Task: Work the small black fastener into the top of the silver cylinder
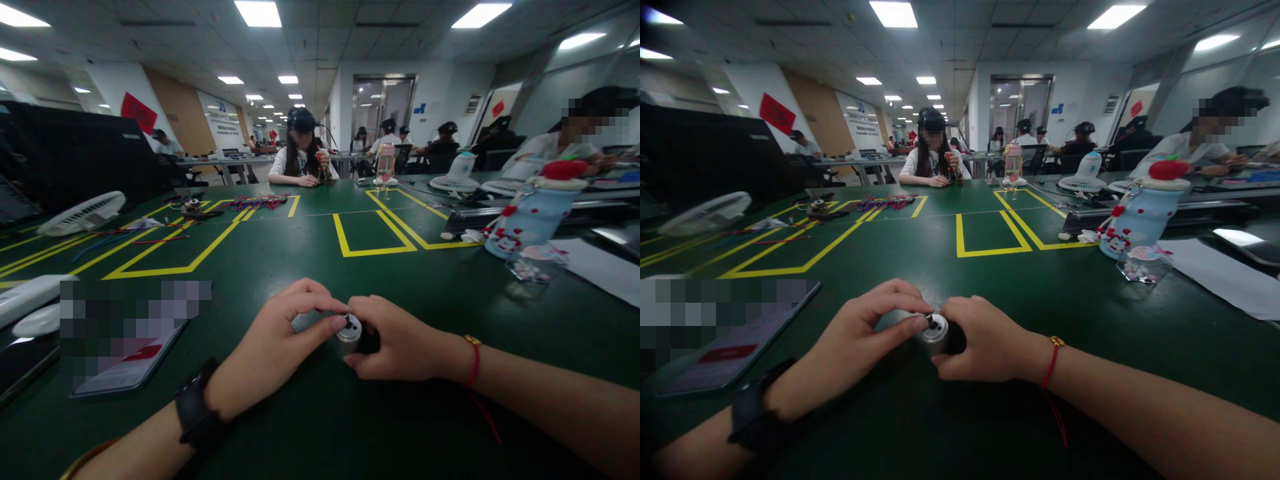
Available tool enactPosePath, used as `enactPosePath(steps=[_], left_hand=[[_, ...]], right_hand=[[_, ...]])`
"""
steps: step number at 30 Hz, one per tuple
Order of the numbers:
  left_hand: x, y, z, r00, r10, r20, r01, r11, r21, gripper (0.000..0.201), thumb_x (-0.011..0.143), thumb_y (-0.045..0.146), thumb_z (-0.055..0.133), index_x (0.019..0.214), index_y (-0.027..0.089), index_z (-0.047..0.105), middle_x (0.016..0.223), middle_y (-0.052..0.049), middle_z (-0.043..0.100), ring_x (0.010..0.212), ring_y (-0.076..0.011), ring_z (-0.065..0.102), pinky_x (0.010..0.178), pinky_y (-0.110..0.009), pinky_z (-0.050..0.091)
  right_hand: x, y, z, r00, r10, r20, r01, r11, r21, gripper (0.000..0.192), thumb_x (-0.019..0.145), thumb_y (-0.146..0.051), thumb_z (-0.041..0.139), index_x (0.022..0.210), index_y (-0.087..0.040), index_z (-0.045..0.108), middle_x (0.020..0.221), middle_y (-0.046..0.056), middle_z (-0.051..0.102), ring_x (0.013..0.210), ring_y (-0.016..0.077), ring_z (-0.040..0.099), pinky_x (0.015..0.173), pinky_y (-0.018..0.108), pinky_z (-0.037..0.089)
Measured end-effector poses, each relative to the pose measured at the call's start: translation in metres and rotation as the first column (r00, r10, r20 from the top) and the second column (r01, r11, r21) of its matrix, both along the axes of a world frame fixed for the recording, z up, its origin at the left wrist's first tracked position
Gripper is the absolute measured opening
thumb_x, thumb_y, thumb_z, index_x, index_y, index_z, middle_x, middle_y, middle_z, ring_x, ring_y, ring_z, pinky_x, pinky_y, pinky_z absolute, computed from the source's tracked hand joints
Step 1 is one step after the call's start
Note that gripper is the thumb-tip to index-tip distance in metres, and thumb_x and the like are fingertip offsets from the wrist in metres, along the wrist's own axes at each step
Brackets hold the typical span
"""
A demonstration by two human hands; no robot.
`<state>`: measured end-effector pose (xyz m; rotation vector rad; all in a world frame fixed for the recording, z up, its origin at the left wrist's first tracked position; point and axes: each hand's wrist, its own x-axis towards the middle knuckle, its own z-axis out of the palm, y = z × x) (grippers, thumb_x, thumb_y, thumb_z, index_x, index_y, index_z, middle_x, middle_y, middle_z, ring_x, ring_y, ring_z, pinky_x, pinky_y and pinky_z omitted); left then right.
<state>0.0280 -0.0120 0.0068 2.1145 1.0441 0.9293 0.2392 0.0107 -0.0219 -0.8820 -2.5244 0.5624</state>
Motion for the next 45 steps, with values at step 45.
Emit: enactPosePath(steps=[45], left_hand=[[-0.034, 0.038, -0.036, 0.833, 0.397, 0.385, -0.175, 0.850, -0.497, 0.026, 0.085, 0.041, 0.063, 0.090, 0.017, 0.071, 0.088, -0.003, 0.066, 0.078, -0.0142, 0.055, 0.075, -0.028, 0.042]], right_hand=[[0.000, -0.001, 0.005, 1.000, -0.012, 0.028, 0.012, 1.000, -0.020, 0.024, 0.069, -0.027, 0.069, 0.081, -0.018, 0.051, 0.080, -0.001, 0.052, 0.070, 0.0134, 0.043, 0.063, 0.027, 0.032]])
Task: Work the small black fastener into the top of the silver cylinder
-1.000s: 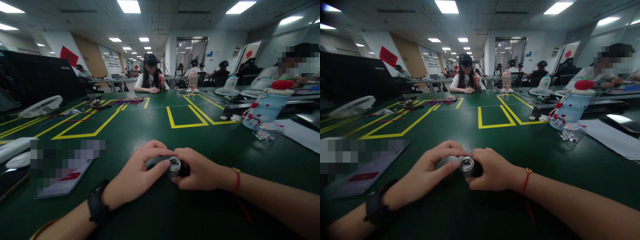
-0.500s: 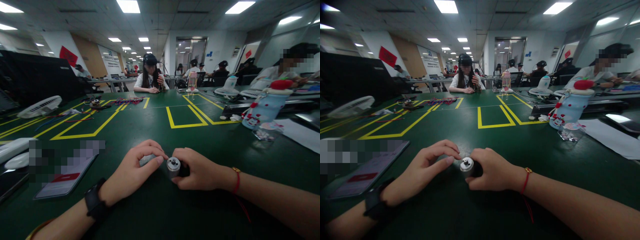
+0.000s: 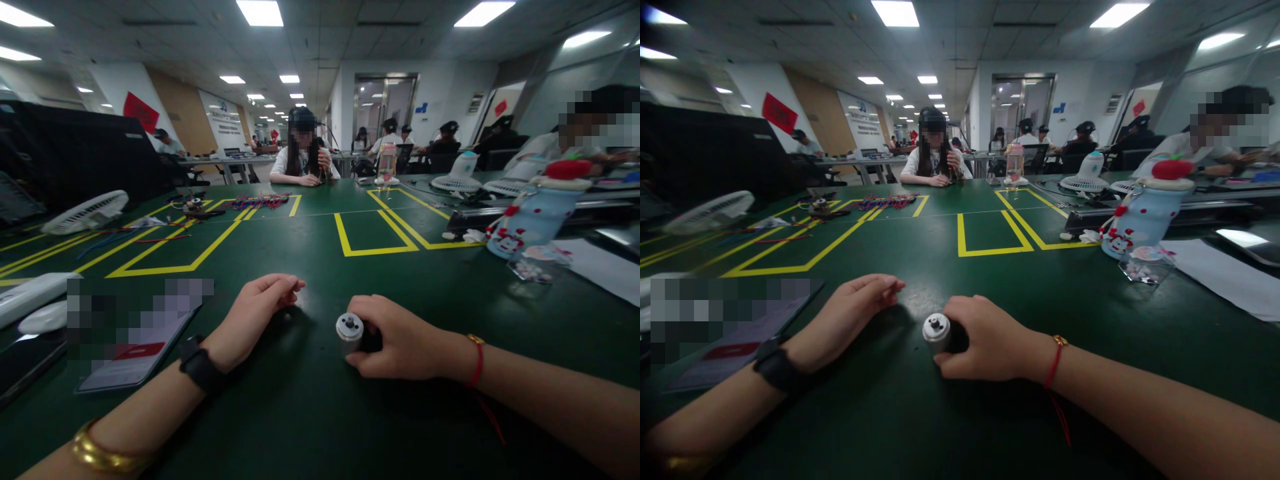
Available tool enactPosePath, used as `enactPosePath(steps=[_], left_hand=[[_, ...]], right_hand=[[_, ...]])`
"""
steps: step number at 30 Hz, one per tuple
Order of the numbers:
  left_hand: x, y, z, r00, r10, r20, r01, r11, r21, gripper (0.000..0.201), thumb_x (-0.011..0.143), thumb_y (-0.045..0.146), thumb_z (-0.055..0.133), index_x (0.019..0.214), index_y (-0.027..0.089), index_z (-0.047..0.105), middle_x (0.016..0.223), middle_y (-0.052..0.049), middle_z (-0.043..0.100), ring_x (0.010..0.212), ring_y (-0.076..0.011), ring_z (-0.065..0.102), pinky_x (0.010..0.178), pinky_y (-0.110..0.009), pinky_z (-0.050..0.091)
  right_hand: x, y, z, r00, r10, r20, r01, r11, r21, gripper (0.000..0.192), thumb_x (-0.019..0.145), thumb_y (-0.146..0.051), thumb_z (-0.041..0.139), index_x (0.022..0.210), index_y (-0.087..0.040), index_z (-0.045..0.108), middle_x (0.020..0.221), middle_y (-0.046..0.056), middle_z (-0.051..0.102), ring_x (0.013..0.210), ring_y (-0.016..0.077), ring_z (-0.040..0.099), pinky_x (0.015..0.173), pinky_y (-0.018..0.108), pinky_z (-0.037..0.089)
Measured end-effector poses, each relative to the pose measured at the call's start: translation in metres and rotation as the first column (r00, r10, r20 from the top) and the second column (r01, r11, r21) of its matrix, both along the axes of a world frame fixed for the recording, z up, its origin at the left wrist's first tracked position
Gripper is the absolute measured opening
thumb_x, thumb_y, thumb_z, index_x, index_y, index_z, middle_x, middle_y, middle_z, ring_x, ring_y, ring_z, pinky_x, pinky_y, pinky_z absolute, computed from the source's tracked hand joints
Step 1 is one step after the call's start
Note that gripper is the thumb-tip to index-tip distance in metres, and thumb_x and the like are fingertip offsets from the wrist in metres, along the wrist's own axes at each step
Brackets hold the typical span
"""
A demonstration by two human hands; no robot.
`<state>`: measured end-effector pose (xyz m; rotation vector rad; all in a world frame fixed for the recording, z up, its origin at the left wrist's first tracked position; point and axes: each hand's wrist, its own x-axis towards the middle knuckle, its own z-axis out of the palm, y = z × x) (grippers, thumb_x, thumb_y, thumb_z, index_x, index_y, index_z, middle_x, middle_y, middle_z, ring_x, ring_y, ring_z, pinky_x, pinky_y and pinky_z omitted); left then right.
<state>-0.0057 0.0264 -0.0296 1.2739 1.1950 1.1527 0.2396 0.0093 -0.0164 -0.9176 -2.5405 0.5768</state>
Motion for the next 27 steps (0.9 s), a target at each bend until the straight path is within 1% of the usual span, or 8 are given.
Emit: enactPosePath(steps=[4, 10, 14, 16, 18, 22, 25, 27], left_hand=[[0.002, -0.002, 0.002, 1.000, 0.000, -0.023, 0.000, 1.000, -0.007, 0.027, 0.085, 0.041, 0.064, 0.090, 0.016, 0.071, 0.084, -0.002, 0.065, 0.077, -0.0138, 0.054, 0.073, -0.027, 0.041], [0.003, -0.002, 0.003, 1.000, 0.005, -0.023, -0.005, 1.000, -0.007, 0.026, 0.085, 0.042, 0.064, 0.089, 0.017, 0.071, 0.089, -0.003, 0.067, 0.078, -0.0142, 0.055, 0.074, -0.027, 0.041], [0.003, -0.004, 0.006, 0.989, -0.018, -0.146, 0.019, 1.000, 0.003, 0.027, 0.086, 0.044, 0.061, 0.091, 0.019, 0.072, 0.087, -0.002, 0.068, 0.078, -0.0152, 0.056, 0.072, -0.027, 0.041], [0.004, -0.007, 0.010, 0.966, -0.076, -0.248, 0.079, 0.997, 0.001, 0.027, 0.087, 0.044, 0.060, 0.092, 0.020, 0.072, 0.085, -0.002, 0.068, 0.077, -0.0158, 0.056, 0.071, -0.028, 0.041], [0.006, -0.010, 0.016, 0.931, -0.164, -0.325, 0.177, 0.984, 0.009, 0.025, 0.088, 0.042, 0.059, 0.092, 0.021, 0.072, 0.090, -0.002, 0.069, 0.081, -0.0169, 0.058, 0.073, -0.029, 0.042], [0.015, -0.020, 0.027, 0.846, -0.333, -0.416, 0.409, 0.906, 0.107, 0.020, 0.091, 0.036, 0.058, 0.102, 0.026, 0.071, 0.108, -0.002, 0.065, 0.097, -0.0189, 0.060, 0.085, -0.031, 0.044], [0.024, -0.026, 0.033, 0.808, -0.382, -0.449, 0.493, 0.856, 0.157, 0.020, 0.091, 0.034, 0.058, 0.104, 0.028, 0.072, 0.111, -0.002, 0.062, 0.101, -0.0187, 0.059, 0.089, -0.031, 0.044], [0.030, -0.029, 0.034, 0.810, -0.367, -0.457, 0.492, 0.850, 0.190, 0.018, 0.090, 0.033, 0.061, 0.103, 0.028, 0.073, 0.110, -0.002, 0.062, 0.102, -0.0184, 0.059, 0.090, -0.031, 0.044]], right_hand=[[0.000, 0.000, 0.000, 1.000, 0.005, -0.006, -0.005, 1.000, -0.002, 0.024, 0.069, -0.028, 0.069, 0.080, -0.018, 0.051, 0.079, -0.001, 0.052, 0.069, 0.0130, 0.043, 0.062, 0.026, 0.031], [-0.001, 0.001, 0.000, 1.000, 0.007, -0.008, -0.007, 1.000, -0.003, 0.023, 0.069, -0.027, 0.069, 0.080, -0.018, 0.051, 0.078, -0.001, 0.052, 0.068, 0.0130, 0.043, 0.061, 0.026, 0.031], [0.000, 0.000, 0.000, 1.000, 0.013, -0.008, -0.013, 1.000, -0.003, 0.023, 0.069, -0.027, 0.069, 0.080, -0.018, 0.051, 0.078, -0.001, 0.052, 0.068, 0.0130, 0.043, 0.061, 0.026, 0.031], [0.000, 0.000, 0.000, 1.000, 0.016, -0.013, -0.016, 1.000, -0.008, 0.022, 0.070, -0.027, 0.069, 0.080, -0.018, 0.051, 0.078, -0.002, 0.052, 0.068, 0.0125, 0.043, 0.060, 0.026, 0.031], [0.000, 0.000, 0.000, 1.000, 0.014, -0.019, -0.014, 1.000, -0.005, 0.023, 0.069, -0.026, 0.069, 0.080, -0.018, 0.051, 0.078, -0.002, 0.052, 0.067, 0.0123, 0.043, 0.060, 0.026, 0.031], [0.000, 0.001, -0.002, 1.000, 0.008, -0.027, -0.008, 1.000, 0.018, 0.023, 0.068, -0.026, 0.069, 0.080, -0.018, 0.050, 0.077, -0.003, 0.051, 0.066, 0.0119, 0.043, 0.060, 0.026, 0.031], [0.000, 0.001, -0.004, 0.999, 0.019, -0.034, -0.018, 0.999, 0.026, 0.023, 0.069, -0.026, 0.068, 0.079, -0.019, 0.049, 0.076, -0.003, 0.050, 0.065, 0.0116, 0.042, 0.059, 0.025, 0.031], [0.000, 0.001, -0.005, 0.999, 0.026, -0.032, -0.025, 0.999, 0.027, 0.023, 0.070, -0.027, 0.068, 0.081, -0.018, 0.050, 0.077, -0.002, 0.051, 0.066, 0.0121, 0.043, 0.060, 0.025, 0.032]])
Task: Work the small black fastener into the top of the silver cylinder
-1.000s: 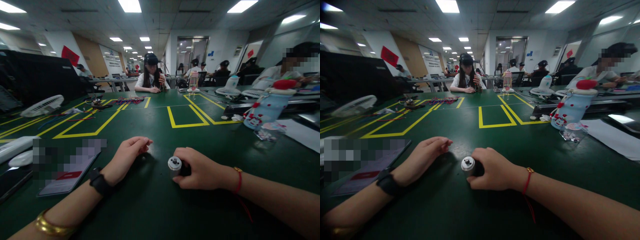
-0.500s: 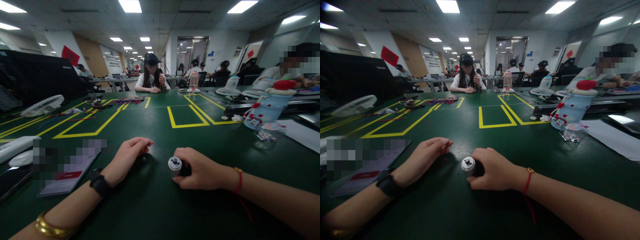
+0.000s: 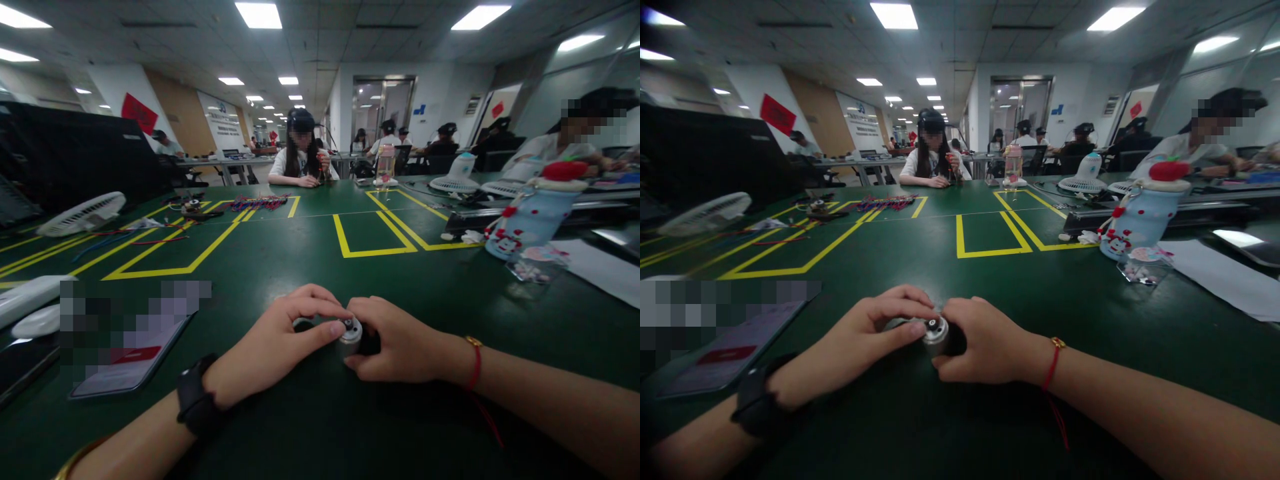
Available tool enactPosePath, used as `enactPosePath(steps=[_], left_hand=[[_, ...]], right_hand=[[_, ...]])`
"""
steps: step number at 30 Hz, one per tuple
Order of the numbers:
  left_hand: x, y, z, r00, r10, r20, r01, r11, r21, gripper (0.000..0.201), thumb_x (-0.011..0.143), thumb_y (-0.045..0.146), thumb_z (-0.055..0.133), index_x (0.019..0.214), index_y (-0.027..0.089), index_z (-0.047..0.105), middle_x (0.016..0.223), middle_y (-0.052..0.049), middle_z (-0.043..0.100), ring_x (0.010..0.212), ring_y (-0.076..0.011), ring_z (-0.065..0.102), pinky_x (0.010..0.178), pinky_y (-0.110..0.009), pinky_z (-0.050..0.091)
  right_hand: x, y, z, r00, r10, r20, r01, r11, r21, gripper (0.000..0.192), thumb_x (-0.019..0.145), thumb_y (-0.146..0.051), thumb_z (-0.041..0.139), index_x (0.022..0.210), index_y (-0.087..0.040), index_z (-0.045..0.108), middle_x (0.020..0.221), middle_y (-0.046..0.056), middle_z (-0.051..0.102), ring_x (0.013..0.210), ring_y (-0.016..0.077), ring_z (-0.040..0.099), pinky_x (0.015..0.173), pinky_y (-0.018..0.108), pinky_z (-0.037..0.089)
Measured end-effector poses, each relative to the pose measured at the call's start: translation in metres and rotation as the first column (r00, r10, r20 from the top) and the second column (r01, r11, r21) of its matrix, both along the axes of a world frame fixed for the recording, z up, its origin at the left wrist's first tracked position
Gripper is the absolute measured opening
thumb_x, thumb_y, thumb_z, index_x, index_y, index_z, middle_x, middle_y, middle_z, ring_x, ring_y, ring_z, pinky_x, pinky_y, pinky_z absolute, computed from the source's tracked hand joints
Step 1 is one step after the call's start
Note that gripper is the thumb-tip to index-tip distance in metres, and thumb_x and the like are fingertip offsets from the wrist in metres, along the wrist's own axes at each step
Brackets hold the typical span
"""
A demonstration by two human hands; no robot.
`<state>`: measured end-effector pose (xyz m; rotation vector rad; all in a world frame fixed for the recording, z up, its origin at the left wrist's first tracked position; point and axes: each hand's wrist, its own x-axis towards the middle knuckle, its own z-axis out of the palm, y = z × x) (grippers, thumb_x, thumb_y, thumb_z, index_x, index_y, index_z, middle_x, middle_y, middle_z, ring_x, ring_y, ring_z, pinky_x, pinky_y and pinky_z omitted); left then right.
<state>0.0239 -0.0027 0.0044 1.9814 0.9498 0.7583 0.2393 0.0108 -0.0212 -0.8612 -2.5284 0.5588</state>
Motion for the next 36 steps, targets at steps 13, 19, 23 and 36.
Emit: enactPosePath(steps=[13, 19, 23, 36], left_hand=[[-0.017, 0.008, 0.000, 0.995, 0.089, -0.055, -0.090, 0.996, -0.004, 0.019, 0.085, 0.038, 0.065, 0.096, 0.027, 0.076, 0.089, -0.001, 0.056, 0.081, -0.0166, 0.055, 0.072, -0.029, 0.042], [-0.025, 0.014, -0.012, 0.973, -0.032, -0.227, 0.037, 0.999, 0.016, 0.018, 0.084, 0.038, 0.066, 0.096, 0.030, 0.077, 0.088, -0.001, 0.055, 0.084, -0.0168, 0.053, 0.076, -0.029, 0.041], [-0.023, 0.013, -0.015, 0.943, -0.074, -0.325, 0.102, 0.992, 0.070, 0.017, 0.084, 0.040, 0.067, 0.095, 0.031, 0.077, 0.089, -0.001, 0.056, 0.088, -0.0183, 0.053, 0.078, -0.030, 0.040], [-0.027, 0.016, -0.009, 0.970, -0.013, -0.244, 0.012, 1.000, -0.007, 0.024, 0.091, 0.036, 0.056, 0.104, 0.026, 0.073, 0.096, -0.002, 0.063, 0.089, -0.0182, 0.058, 0.079, -0.030, 0.043]], right_hand=[[0.001, -0.001, 0.004, 1.000, -0.011, 0.021, 0.012, 1.000, -0.025, 0.022, 0.069, -0.026, 0.068, 0.080, -0.018, 0.051, 0.076, -0.002, 0.051, 0.066, 0.0128, 0.042, 0.060, 0.026, 0.031], [0.001, -0.001, 0.004, 1.000, -0.013, 0.019, 0.014, 0.999, -0.043, 0.022, 0.069, -0.026, 0.069, 0.080, -0.018, 0.052, 0.077, -0.001, 0.050, 0.066, 0.0126, 0.042, 0.058, 0.026, 0.030], [0.000, -0.001, 0.005, 0.999, -0.018, 0.030, 0.020, 0.998, -0.053, 0.023, 0.068, -0.026, 0.069, 0.081, -0.018, 0.052, 0.077, -0.001, 0.051, 0.066, 0.0124, 0.042, 0.059, 0.026, 0.030], [0.000, -0.002, 0.008, 0.999, -0.022, 0.034, 0.024, 0.998, -0.059, 0.023, 0.068, -0.025, 0.069, 0.081, -0.018, 0.052, 0.078, -0.001, 0.052, 0.068, 0.0131, 0.044, 0.062, 0.026, 0.032]])
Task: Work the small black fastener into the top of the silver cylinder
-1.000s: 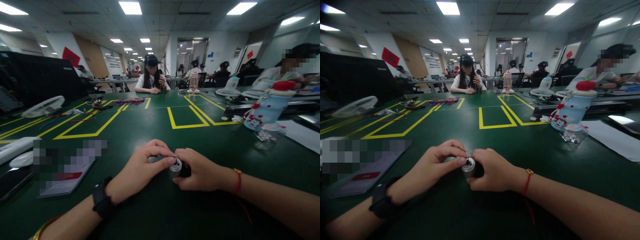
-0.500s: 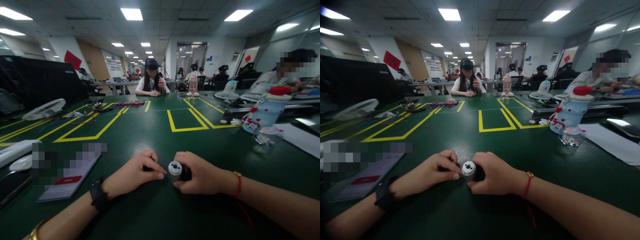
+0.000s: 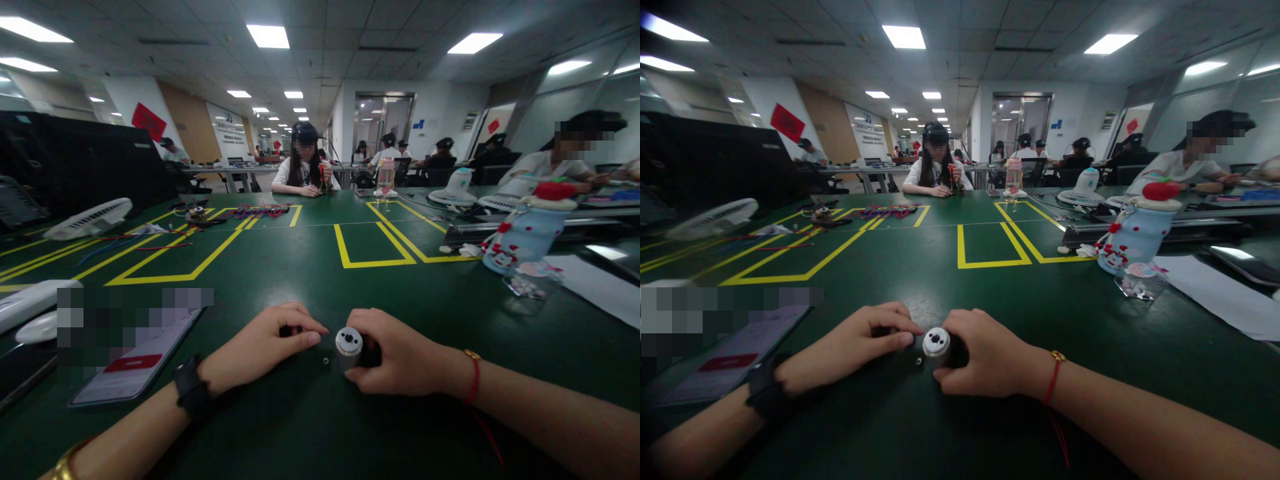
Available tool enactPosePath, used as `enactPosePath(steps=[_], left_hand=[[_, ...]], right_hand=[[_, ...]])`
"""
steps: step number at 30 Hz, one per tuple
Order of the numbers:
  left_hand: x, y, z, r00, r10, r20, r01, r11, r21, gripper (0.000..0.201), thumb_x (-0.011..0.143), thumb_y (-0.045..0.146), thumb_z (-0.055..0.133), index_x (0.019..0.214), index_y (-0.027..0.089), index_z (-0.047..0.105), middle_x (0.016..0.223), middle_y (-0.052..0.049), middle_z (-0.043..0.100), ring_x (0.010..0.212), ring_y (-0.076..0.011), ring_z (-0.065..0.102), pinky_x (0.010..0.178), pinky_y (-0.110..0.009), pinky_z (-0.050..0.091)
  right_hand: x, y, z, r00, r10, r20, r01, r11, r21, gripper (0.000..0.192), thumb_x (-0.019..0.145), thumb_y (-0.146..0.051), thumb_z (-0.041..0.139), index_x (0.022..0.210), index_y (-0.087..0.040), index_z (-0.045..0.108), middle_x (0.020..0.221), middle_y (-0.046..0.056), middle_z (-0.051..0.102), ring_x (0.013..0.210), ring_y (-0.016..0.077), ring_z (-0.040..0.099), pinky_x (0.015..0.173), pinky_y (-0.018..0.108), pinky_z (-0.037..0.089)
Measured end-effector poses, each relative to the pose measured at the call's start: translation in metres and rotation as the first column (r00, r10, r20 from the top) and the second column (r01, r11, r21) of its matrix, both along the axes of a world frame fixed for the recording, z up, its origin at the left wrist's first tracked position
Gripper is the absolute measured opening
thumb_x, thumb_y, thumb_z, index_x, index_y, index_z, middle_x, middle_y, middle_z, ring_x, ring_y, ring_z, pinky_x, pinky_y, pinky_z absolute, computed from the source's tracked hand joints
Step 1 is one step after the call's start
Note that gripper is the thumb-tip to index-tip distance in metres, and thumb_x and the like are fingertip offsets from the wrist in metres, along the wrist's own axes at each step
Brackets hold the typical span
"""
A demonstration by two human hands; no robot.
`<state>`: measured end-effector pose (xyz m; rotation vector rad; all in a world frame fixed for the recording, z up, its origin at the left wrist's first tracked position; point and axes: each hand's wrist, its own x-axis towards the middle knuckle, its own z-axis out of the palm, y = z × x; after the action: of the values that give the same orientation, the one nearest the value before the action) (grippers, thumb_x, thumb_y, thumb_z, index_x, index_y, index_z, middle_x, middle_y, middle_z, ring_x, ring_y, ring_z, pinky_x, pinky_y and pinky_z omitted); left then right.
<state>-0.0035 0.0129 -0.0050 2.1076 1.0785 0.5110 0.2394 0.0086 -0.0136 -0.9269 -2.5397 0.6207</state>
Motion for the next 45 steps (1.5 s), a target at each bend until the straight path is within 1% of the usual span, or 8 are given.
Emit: enactPosePath(steps=[3, 12, 21, 26, 32, 36, 40, 45], left_hand=[[0.000, -0.001, 0.002, 0.999, 0.042, 0.017, -0.042, 0.999, -0.003, 0.023, 0.091, 0.032, 0.054, 0.100, 0.024, 0.073, 0.096, -0.003, 0.065, 0.088, -0.0183, 0.058, 0.078, -0.030, 0.043], [0.003, -0.007, 0.002, 1.000, -0.002, -0.030, 0.003, 1.000, 0.022, 0.018, 0.081, 0.015, 0.056, 0.090, 0.022, 0.070, 0.093, -0.001, 0.062, 0.083, -0.0170, 0.057, 0.075, -0.029, 0.044], [0.004, -0.010, -0.002, 0.998, -0.022, -0.064, 0.027, 0.996, 0.081, 0.021, 0.073, 0.030, 0.075, 0.093, 0.027, 0.070, 0.099, 0.000, 0.062, 0.099, -0.0223, 0.054, 0.090, -0.037, 0.039], [0.003, -0.008, -0.002, 0.996, -0.046, -0.075, 0.051, 0.997, 0.066, 0.026, 0.071, 0.032, 0.077, 0.095, 0.027, 0.069, 0.101, 0.000, 0.061, 0.099, -0.0222, 0.054, 0.089, -0.036, 0.039], [-0.011, -0.004, 0.006, 0.992, -0.104, -0.067, 0.102, 0.994, -0.036, 0.032, 0.069, 0.029, 0.080, 0.096, 0.024, 0.064, 0.106, 0.000, 0.057, 0.097, -0.0207, 0.055, 0.083, -0.032, 0.043], [-0.014, -0.003, 0.006, 0.991, -0.111, -0.070, 0.109, 0.994, -0.024, 0.038, 0.066, 0.027, 0.082, 0.096, 0.023, 0.059, 0.109, 0.000, 0.055, 0.099, -0.0211, 0.053, 0.085, -0.033, 0.043], [-0.004, -0.007, 0.001, 0.996, -0.049, -0.080, 0.053, 0.997, 0.048, 0.032, 0.069, 0.030, 0.080, 0.097, 0.024, 0.063, 0.108, -0.001, 0.056, 0.102, -0.0222, 0.052, 0.090, -0.035, 0.041], [0.005, -0.009, -0.004, 0.998, -0.025, -0.058, 0.031, 0.995, 0.099, 0.010, 0.078, 0.032, 0.073, 0.085, 0.026, 0.071, 0.102, 0.000, 0.059, 0.100, -0.0210, 0.054, 0.090, -0.035, 0.040]], right_hand=[[0.000, 0.000, 0.001, 1.000, -0.003, -0.001, 0.003, 1.000, -0.009, 0.023, 0.068, -0.026, 0.069, 0.082, -0.018, 0.052, 0.080, -0.001, 0.053, 0.069, 0.0134, 0.044, 0.063, 0.027, 0.033], [-0.001, -0.001, 0.001, 1.000, -0.025, 0.017, 0.025, 0.999, -0.020, 0.025, 0.067, -0.026, 0.070, 0.082, -0.018, 0.052, 0.081, -0.001, 0.053, 0.068, 0.0134, 0.043, 0.063, 0.028, 0.031], [-0.002, 0.000, -0.002, 0.999, -0.035, 0.007, 0.035, 0.999, -0.017, 0.027, 0.065, -0.025, 0.070, 0.084, -0.019, 0.052, 0.082, -0.001, 0.055, 0.071, 0.0143, 0.044, 0.064, 0.028, 0.032], [-0.002, -0.001, -0.002, 0.999, -0.034, 0.001, 0.034, 0.999, -0.022, 0.026, 0.065, -0.025, 0.069, 0.085, -0.019, 0.052, 0.082, -0.001, 0.055, 0.071, 0.0141, 0.045, 0.065, 0.028, 0.033], [-0.003, -0.001, 0.000, 0.999, -0.033, 0.006, 0.033, 0.998, -0.047, 0.024, 0.066, -0.023, 0.069, 0.083, -0.019, 0.053, 0.082, -0.001, 0.054, 0.070, 0.0143, 0.045, 0.064, 0.028, 0.033], [-0.002, -0.001, 0.000, 0.999, -0.035, 0.001, 0.035, 0.998, -0.045, 0.024, 0.066, -0.024, 0.068, 0.083, -0.019, 0.052, 0.082, -0.002, 0.054, 0.070, 0.0142, 0.045, 0.064, 0.028, 0.033], [-0.001, -0.001, -0.002, 0.999, -0.038, 0.005, 0.038, 0.998, -0.044, 0.025, 0.066, -0.025, 0.069, 0.084, -0.019, 0.053, 0.083, -0.002, 0.054, 0.071, 0.0145, 0.045, 0.065, 0.029, 0.033], [-0.001, -0.001, -0.003, 0.999, -0.042, -0.006, 0.042, 0.998, -0.050, 0.026, 0.066, -0.025, 0.069, 0.086, -0.019, 0.053, 0.084, -0.002, 0.054, 0.072, 0.0144, 0.045, 0.065, 0.029, 0.033]])
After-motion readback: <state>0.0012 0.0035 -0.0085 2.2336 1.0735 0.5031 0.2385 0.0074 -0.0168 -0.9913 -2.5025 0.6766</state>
